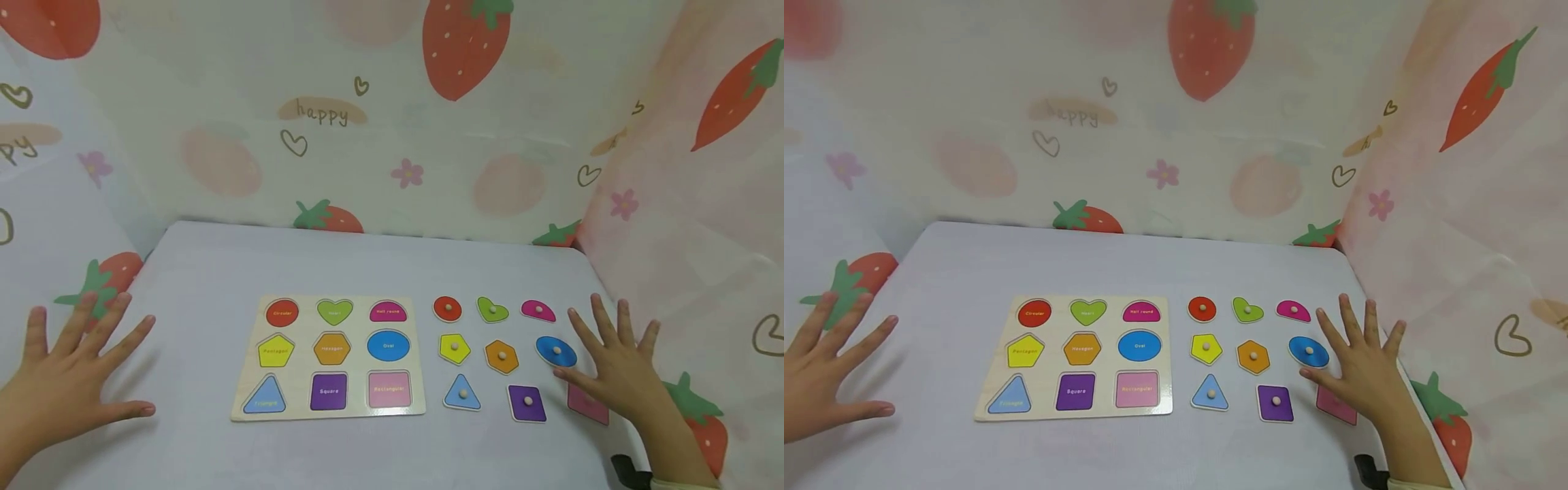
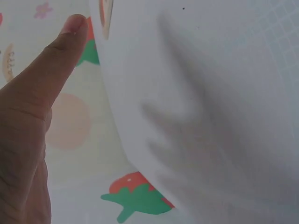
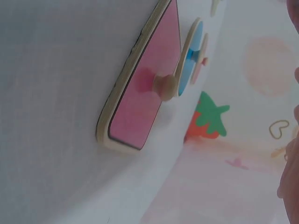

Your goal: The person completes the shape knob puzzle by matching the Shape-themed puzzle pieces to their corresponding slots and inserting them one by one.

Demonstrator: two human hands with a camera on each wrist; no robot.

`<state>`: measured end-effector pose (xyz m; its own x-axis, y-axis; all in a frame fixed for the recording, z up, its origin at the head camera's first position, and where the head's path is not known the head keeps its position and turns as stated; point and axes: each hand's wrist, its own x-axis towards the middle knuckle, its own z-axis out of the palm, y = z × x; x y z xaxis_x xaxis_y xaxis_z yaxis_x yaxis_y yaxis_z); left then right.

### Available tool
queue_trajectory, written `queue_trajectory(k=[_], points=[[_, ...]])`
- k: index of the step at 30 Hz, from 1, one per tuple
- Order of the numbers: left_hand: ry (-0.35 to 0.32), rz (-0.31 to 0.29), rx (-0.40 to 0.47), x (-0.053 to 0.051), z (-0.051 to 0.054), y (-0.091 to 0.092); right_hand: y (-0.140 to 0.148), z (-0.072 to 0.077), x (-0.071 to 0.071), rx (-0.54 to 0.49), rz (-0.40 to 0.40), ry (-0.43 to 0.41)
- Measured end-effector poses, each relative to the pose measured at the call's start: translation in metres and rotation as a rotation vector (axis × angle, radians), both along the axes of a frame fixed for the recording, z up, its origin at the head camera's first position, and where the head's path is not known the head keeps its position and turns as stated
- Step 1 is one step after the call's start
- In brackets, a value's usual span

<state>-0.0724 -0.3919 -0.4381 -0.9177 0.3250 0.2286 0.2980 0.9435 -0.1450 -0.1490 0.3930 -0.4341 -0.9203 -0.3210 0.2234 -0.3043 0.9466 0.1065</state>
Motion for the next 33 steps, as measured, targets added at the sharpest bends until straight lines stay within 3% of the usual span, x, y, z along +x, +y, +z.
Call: queue_trajectory(k=[10, 19, 33], points=[[-0.004, -0.033, 0.024, -0.002, -0.004, 0.009, -0.012, -0.002, -0.006, -0.020, 0.021, 0.035], [-0.005, -0.075, 0.105, -0.004, -0.011, 0.023, -0.026, -0.003, -0.012, -0.058, 0.034, 0.030], [-0.057, -0.066, 0.146, -0.009, -0.017, 0.055, -0.050, -0.001, -0.022, -0.096, 0.065, 0.051]])
